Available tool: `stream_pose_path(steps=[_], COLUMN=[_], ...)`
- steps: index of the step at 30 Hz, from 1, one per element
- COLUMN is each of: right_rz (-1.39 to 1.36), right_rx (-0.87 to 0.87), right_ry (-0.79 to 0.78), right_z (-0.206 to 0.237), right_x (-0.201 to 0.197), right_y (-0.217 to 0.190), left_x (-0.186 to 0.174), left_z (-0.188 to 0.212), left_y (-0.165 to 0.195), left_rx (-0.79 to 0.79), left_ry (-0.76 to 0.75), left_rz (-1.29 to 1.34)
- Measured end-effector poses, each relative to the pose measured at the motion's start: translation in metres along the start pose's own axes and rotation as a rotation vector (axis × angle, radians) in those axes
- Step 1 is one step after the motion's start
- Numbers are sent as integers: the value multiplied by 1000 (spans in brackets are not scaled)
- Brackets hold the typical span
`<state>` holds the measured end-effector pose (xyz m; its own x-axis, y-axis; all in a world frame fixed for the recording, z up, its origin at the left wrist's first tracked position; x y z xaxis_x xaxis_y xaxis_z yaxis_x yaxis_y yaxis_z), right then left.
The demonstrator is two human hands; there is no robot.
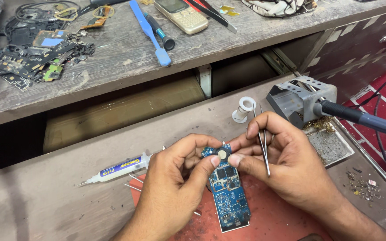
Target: The person uses a soldering iron and tweezers to solder a small circular component onto a blue circuit board. They apply flux from a syringe, position the component, and solder it in place. The person then uses a hot air gun to heat the component further.
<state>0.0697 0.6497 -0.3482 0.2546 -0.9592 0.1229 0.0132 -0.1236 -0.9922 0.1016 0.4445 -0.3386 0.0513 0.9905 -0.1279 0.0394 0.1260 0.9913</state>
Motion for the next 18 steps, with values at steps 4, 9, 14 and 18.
stream_pose_path(steps=[4, 9, 14, 18], right_rz=[43, 79, 92, 95], right_rx=[-2, -34, -24, -64], right_ry=[19, 40, 61, 41], right_z=[1, 2, 3, 3], right_x=[1, 3, 5, 5], right_y=[3, 1, 2, 4], left_x=[0, -1, -1, 0], left_z=[-1, -1, -1, -1], left_y=[0, 0, 0, -1], left_rx=[-4, 15, 16, -72], left_ry=[-22, -10, -37, 17], left_rz=[39, 9, 50, -9])
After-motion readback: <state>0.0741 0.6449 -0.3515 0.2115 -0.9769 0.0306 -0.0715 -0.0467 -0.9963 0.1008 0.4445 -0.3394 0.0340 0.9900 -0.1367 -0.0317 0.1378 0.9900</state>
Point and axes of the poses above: each hand's wrist, its own z-axis away from the middle knuckle, its own x-axis out of the palm, y = z × x, the point moved 1 cm from there along -z, towards the middle knuckle, and after that the axes turned 4 degrees about y, right-handed, at the moved point
